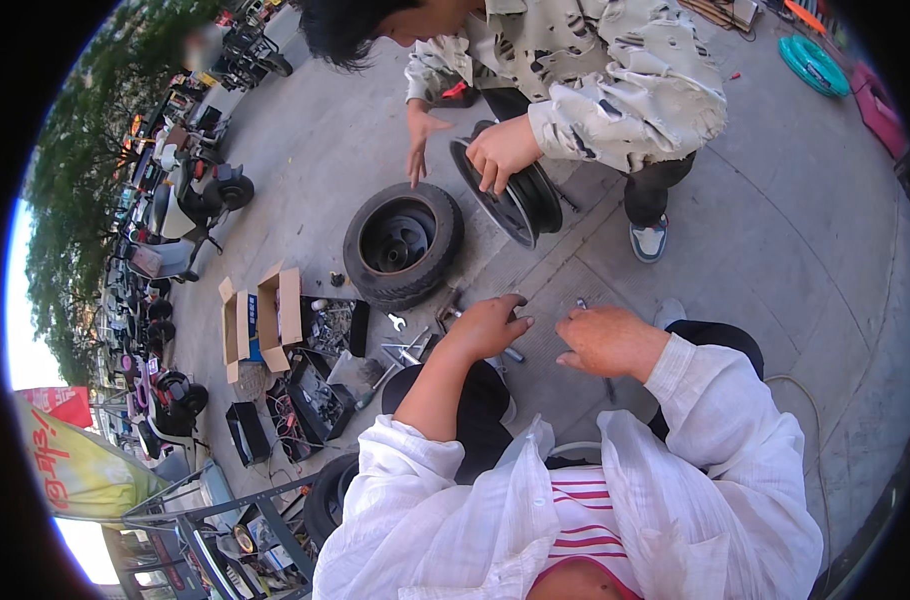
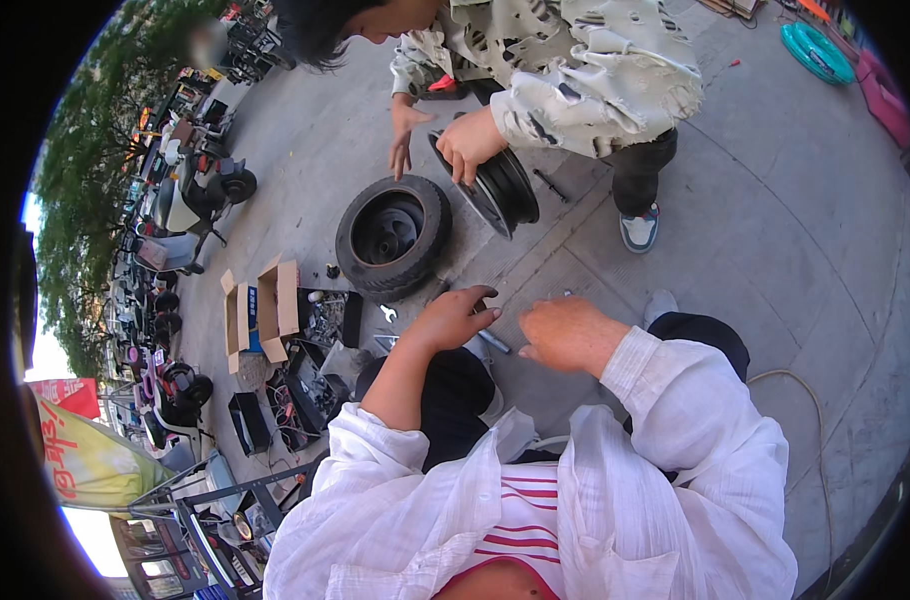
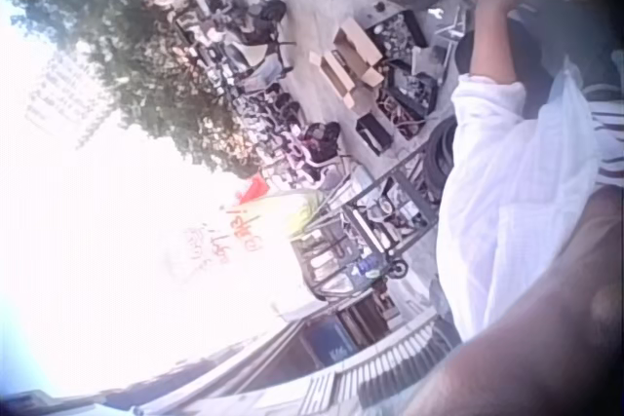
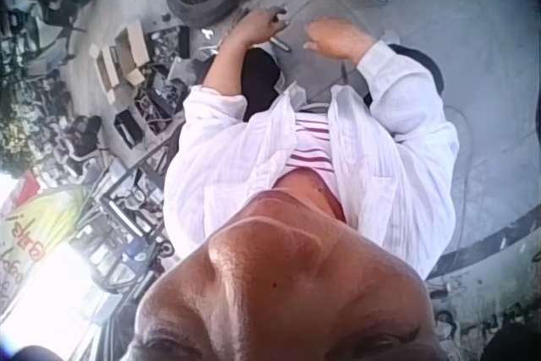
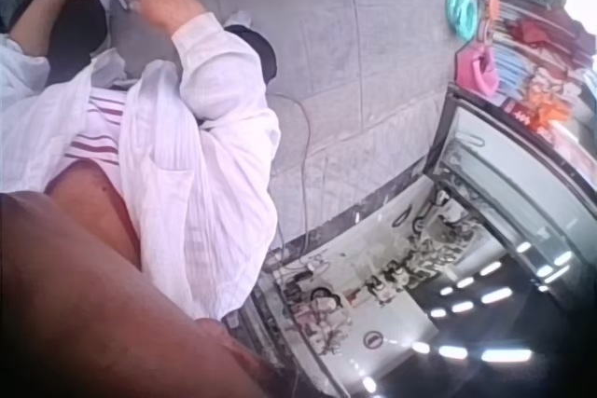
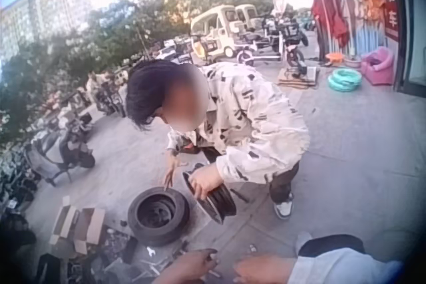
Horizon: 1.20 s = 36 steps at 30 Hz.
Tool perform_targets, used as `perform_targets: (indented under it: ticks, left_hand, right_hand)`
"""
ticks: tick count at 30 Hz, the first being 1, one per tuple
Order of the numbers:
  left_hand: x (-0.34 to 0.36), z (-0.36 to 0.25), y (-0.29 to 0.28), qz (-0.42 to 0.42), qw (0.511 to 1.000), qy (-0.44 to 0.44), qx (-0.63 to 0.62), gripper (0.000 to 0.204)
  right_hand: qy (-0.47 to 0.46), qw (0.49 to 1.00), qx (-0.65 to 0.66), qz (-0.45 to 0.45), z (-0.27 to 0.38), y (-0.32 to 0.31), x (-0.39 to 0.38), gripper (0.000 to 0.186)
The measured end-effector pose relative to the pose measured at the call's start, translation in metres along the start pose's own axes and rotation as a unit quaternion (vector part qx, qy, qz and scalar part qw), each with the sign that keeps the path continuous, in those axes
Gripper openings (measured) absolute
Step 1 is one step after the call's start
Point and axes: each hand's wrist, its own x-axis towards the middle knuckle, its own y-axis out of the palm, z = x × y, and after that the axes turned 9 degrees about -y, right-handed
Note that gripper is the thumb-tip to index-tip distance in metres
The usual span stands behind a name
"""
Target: The person uses two tire levers to pry a tire off a small wheel rim. They work around the circumference to release the bead, then lift the tire off and set it aside. Another person briefly assists by holding the rim.
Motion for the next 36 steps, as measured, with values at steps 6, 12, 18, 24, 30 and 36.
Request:
perform_targets:
  ticks: [6, 12, 18, 24, 30, 36]
  left_hand:
    - [0.003, 0.008, 0.000, 0.005, 1.000, 0.011, 0.002, 0.048]
    - [-0.001, -0.002, -0.003, 0.015, 1.000, 0.011, 0.000, 0.047]
    - [-0.002, -0.004, -0.004, 0.017, 1.000, 0.015, 0.005, 0.047]
    - [-0.002, -0.007, -0.007, 0.031, 0.999, 0.005, 0.017, 0.046]
    - [-0.002, -0.006, -0.004, 0.028, 0.999, 0.009, 0.014, 0.046]
    - [-0.003, -0.004, -0.002, 0.032, 0.999, 0.005, 0.018, 0.046]
  right_hand:
    - [0.000, 1.000, 0.000, 0.003, 0.001, 0.002, 0.007, 0.039]
    - [0.002, 1.000, 0.001, 0.027, 0.002, -0.003, 0.004, 0.040]
    - [-0.001, 1.000, 0.001, 0.023, 0.003, -0.005, 0.004, 0.039]
    - [-0.002, 0.999, -0.011, 0.034, 0.003, -0.004, 0.005, 0.039]
    - [-0.004, 0.999, -0.015, 0.031, 0.002, 0.002, 0.006, 0.038]
    - [0.004, 0.999, -0.010, 0.039, 0.004, 0.003, 0.007, 0.039]
